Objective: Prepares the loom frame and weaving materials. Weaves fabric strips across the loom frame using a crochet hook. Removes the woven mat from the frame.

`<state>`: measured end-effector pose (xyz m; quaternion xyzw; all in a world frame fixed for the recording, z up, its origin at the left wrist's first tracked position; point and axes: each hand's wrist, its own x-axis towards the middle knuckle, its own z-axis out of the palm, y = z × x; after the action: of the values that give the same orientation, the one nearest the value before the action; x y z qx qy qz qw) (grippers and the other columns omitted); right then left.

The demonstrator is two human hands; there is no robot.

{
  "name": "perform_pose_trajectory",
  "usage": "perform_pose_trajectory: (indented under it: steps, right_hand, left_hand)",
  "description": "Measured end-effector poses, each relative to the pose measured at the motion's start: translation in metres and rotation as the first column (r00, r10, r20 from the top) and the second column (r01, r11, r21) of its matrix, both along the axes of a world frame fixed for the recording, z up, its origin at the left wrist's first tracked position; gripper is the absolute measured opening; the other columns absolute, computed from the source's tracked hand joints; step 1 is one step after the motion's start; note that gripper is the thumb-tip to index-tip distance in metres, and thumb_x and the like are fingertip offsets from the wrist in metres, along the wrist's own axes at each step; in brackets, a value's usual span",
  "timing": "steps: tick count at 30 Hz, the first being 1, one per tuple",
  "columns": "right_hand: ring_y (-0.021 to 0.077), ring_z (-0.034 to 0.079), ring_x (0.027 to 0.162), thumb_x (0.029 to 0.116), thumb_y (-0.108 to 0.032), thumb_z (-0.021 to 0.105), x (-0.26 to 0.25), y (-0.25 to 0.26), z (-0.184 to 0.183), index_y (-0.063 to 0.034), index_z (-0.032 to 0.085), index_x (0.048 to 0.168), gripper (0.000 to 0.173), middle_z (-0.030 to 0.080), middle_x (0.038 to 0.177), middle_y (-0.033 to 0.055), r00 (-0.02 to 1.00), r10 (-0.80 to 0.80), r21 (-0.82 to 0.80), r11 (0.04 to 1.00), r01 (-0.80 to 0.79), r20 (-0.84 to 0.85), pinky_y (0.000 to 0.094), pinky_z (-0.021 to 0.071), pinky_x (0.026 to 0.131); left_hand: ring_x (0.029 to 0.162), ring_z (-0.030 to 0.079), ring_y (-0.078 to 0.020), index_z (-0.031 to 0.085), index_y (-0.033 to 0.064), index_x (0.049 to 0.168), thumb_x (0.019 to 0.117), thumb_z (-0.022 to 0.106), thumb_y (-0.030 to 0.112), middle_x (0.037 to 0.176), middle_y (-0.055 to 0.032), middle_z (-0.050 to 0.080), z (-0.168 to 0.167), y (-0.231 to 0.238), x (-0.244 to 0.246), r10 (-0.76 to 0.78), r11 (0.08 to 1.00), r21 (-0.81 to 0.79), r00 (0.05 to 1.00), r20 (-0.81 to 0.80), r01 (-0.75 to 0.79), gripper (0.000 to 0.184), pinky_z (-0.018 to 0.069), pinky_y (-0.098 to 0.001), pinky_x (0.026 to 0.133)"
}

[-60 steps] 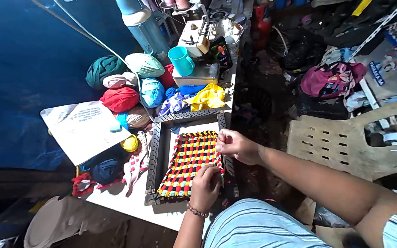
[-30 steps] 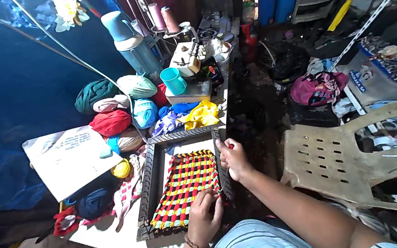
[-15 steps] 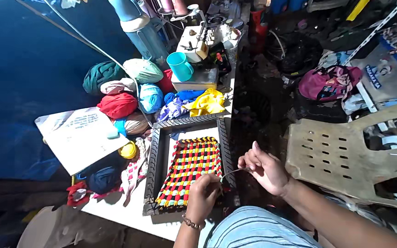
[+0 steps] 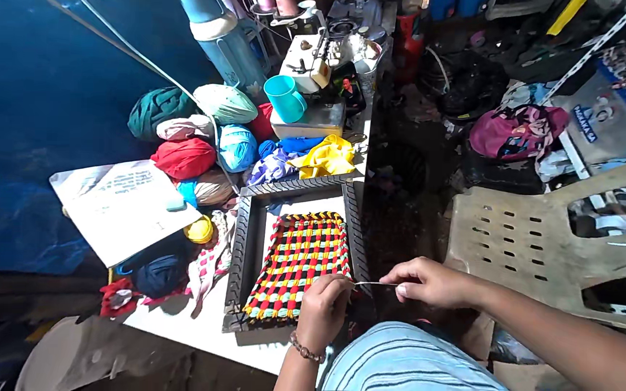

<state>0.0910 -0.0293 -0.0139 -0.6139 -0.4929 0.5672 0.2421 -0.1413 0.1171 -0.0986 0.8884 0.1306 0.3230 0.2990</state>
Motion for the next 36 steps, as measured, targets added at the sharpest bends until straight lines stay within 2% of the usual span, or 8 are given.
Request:
perform_pose_trajectory:
  steps: [9, 19, 24, 27, 29, 33, 35, 36]
  right_hand:
    - [0.0157, 0.065, 0.092, 0.1037, -0.007, 0.049, 0.002, -0.002, -0.005, 0.0015, 0.065, 0.130, 0.032, 0.071, 0.104, 0.0141, 0.999, -0.018, -0.045, 0.999, 0.016, -0.038, 0.0349, 0.0525, 0.088]
    - [0.0249, 0.068, 0.103, 0.1042, -0.005, 0.049, -0.003, 0.001, -0.014, -0.0016, 0.067, 0.132, 0.033, 0.072, 0.114, 0.0181, 0.995, 0.058, -0.048, 0.997, -0.054, 0.083, 0.0422, 0.0514, 0.098]
    - [0.0309, 0.066, 0.118, 0.1016, -0.002, 0.050, -0.004, 0.006, -0.012, -0.0072, 0.068, 0.133, 0.037, 0.069, 0.127, 0.0166, 0.961, 0.153, -0.029, 0.988, -0.150, 0.232, 0.0503, 0.0477, 0.106]
    - [0.0394, 0.063, 0.118, 0.0972, 0.001, 0.049, -0.014, 0.014, 0.023, -0.0145, 0.065, 0.139, 0.047, 0.067, 0.127, 0.0185, 0.846, 0.304, -0.153, 0.953, -0.263, 0.437, 0.0620, 0.0472, 0.098]
    - [0.0426, 0.062, 0.119, 0.0977, 0.001, 0.050, -0.023, 0.020, 0.045, -0.0136, 0.061, 0.142, 0.048, 0.066, 0.127, 0.0212, 0.804, 0.387, -0.253, 0.920, -0.300, 0.452, 0.0642, 0.0481, 0.095]
    - [0.0385, 0.066, 0.110, 0.1078, -0.011, 0.045, -0.018, 0.030, 0.066, 0.0010, 0.063, 0.132, 0.032, 0.068, 0.117, 0.0247, 0.895, 0.322, -0.161, 0.945, -0.285, 0.308, 0.0554, 0.0498, 0.096]
    - [0.0246, 0.068, 0.086, 0.1061, -0.013, 0.050, -0.008, 0.033, 0.066, 0.0037, 0.067, 0.120, 0.028, 0.070, 0.103, 0.0190, 0.975, 0.151, -0.017, 0.989, -0.150, 0.160, 0.0420, 0.0556, 0.082]
    - [0.0165, 0.069, 0.084, 0.1042, -0.014, 0.055, -0.004, 0.034, 0.064, 0.0034, 0.068, 0.117, 0.025, 0.071, 0.102, 0.0145, 0.994, 0.083, 0.035, 0.996, -0.086, 0.068, 0.0347, 0.0580, 0.082]
  left_hand:
    - [0.086, 0.072, -0.0099, 0.072, 0.0097, 0.093, 0.0932, 0.063, 0.012, 0.088, -0.0026, 0.075, -0.001, 0.001, 0.000, -0.036, 0.999, 0.029, 0.999, 0.014, 0.035, 0.010, 0.0583, -0.0225, 0.083]
    - [0.087, 0.073, -0.0094, 0.072, 0.0096, 0.091, 0.0934, 0.063, 0.010, 0.089, -0.0020, 0.076, -0.003, 0.000, 0.000, -0.061, 0.998, 0.034, 0.998, 0.011, 0.061, 0.010, 0.0591, -0.0225, 0.084]
    - [0.086, 0.073, -0.0092, 0.072, 0.0103, 0.091, 0.0931, 0.063, 0.010, 0.088, -0.0011, 0.076, -0.004, 0.001, 0.001, -0.075, 0.997, 0.026, 0.997, -0.018, 0.075, 0.009, 0.0591, -0.0229, 0.083]
    - [0.090, 0.073, -0.0115, 0.073, 0.0110, 0.089, 0.0931, 0.064, 0.012, 0.087, -0.0004, 0.076, -0.003, 0.002, 0.001, -0.077, 0.995, 0.060, 0.996, -0.052, 0.080, 0.010, 0.0585, -0.0250, 0.087]
    - [0.090, 0.073, -0.0119, 0.074, 0.0115, 0.089, 0.0933, 0.064, 0.013, 0.087, 0.0002, 0.076, -0.003, 0.001, 0.003, -0.083, 0.993, 0.081, 0.995, -0.057, 0.088, 0.011, 0.0580, -0.0247, 0.088]
    - [0.090, 0.073, -0.0124, 0.075, 0.0103, 0.093, 0.0932, 0.064, 0.012, 0.089, -0.0011, 0.077, -0.003, 0.002, 0.002, -0.075, 0.995, 0.061, 0.997, -0.026, 0.077, 0.011, 0.0582, -0.0243, 0.087]
    - [0.089, 0.073, -0.0121, 0.075, 0.0104, 0.096, 0.0932, 0.064, 0.012, 0.089, -0.0011, 0.077, -0.002, 0.002, 0.003, -0.071, 0.996, 0.052, 0.997, -0.014, 0.071, 0.012, 0.0582, -0.0241, 0.087]
    - [0.088, 0.073, -0.0116, 0.075, 0.0106, 0.097, 0.0928, 0.064, 0.012, 0.089, -0.0008, 0.077, -0.002, 0.002, 0.003, -0.063, 0.997, 0.049, 0.998, -0.007, 0.063, 0.012, 0.0583, -0.0238, 0.086]
